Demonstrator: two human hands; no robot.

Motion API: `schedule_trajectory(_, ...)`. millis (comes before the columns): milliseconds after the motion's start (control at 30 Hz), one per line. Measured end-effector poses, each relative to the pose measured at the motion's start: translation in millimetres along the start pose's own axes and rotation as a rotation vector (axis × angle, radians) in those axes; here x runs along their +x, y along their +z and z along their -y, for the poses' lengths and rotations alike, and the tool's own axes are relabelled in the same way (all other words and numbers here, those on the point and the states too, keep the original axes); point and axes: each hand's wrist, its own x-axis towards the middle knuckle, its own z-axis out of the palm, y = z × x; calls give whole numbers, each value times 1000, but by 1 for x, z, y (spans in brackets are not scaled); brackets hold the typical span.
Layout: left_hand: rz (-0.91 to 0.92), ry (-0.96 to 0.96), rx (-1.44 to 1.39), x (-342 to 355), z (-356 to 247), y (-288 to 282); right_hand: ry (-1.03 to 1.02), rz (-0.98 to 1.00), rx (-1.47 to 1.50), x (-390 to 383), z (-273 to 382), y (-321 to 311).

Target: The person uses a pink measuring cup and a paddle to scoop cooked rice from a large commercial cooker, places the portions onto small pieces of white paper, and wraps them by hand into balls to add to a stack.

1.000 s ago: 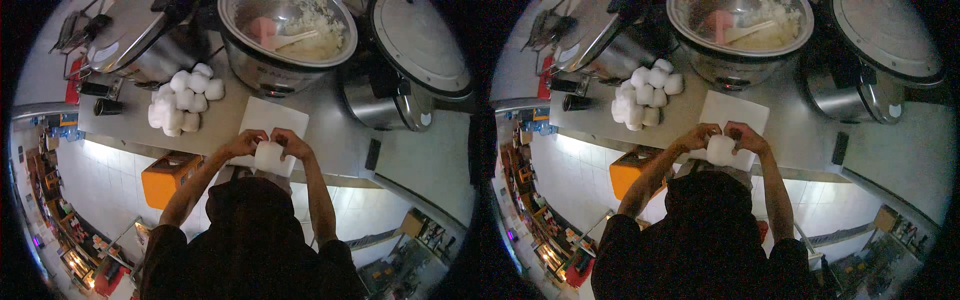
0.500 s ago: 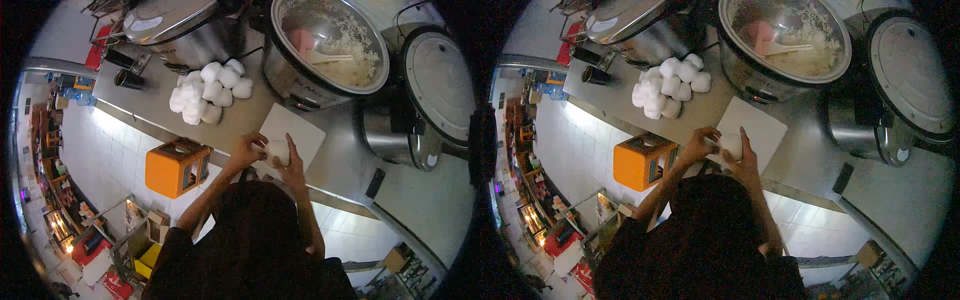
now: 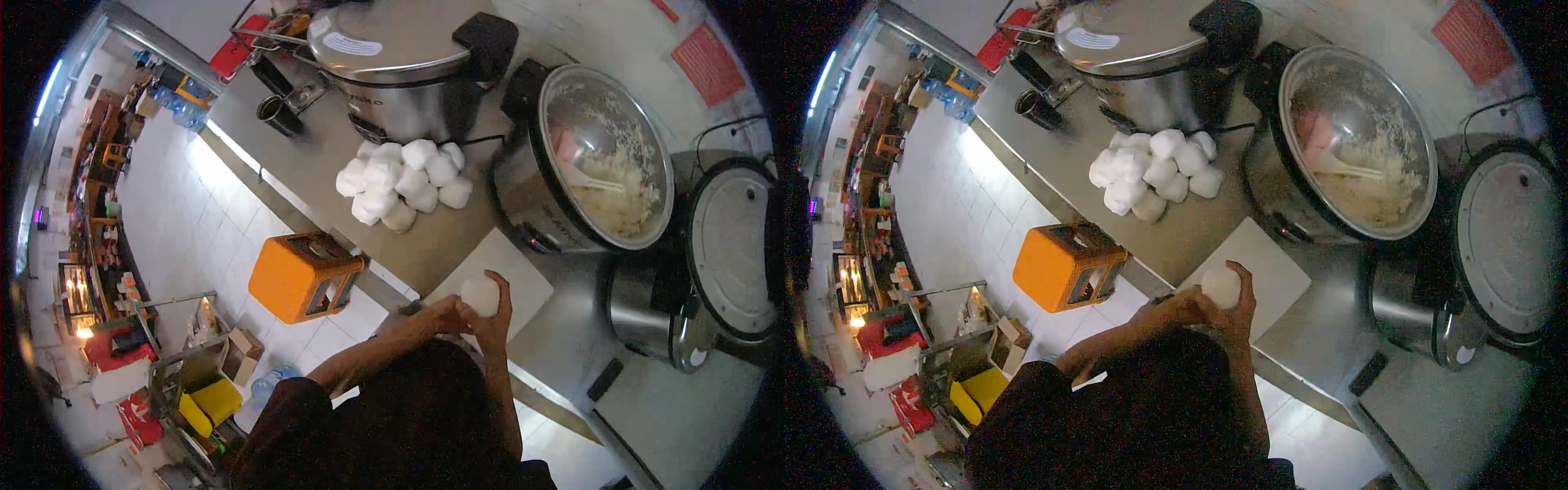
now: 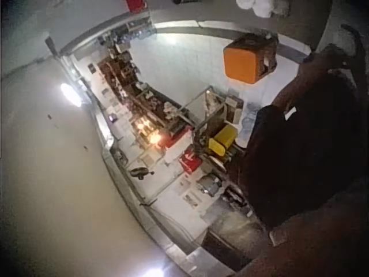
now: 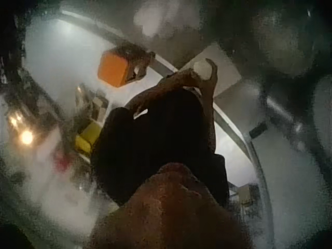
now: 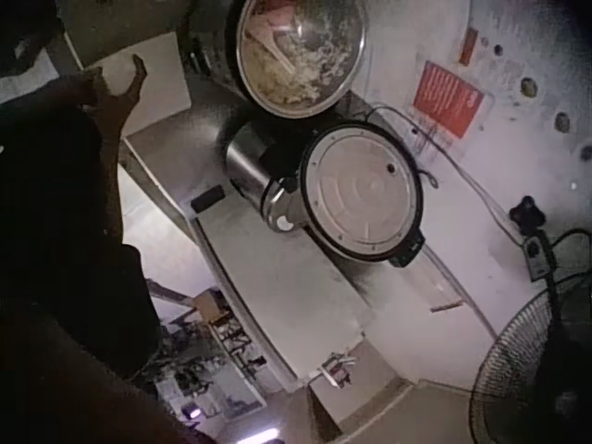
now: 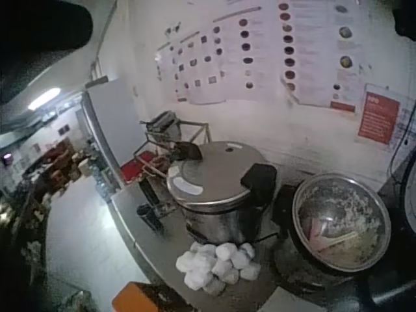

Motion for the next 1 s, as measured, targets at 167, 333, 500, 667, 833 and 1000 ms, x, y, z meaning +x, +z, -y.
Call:
schedule_trajectory(167,-674,1,264,-22,1,-8,45,161,-67,42,-29,34)
schedule_trajectory(333,-1278,-72,-311,-22,-53,18,-112,146,-327,83,-82,92)
schedule_trajectory(500,-1318,192,-292,-59,-65,12,-351,104,-529,91,-99,132)
schedule_trajectory(667,-1066,94,-64,-11,-104,35,-144,262,-176,97,-89,101)
schedule_trajectory(833,-962,335,44,-8,-96,24,-164,381,20,100,77,-24)
schedule_trajectory(1000,-1220,223,127,1,-92,34,-336,96,-807,250,104,-132)
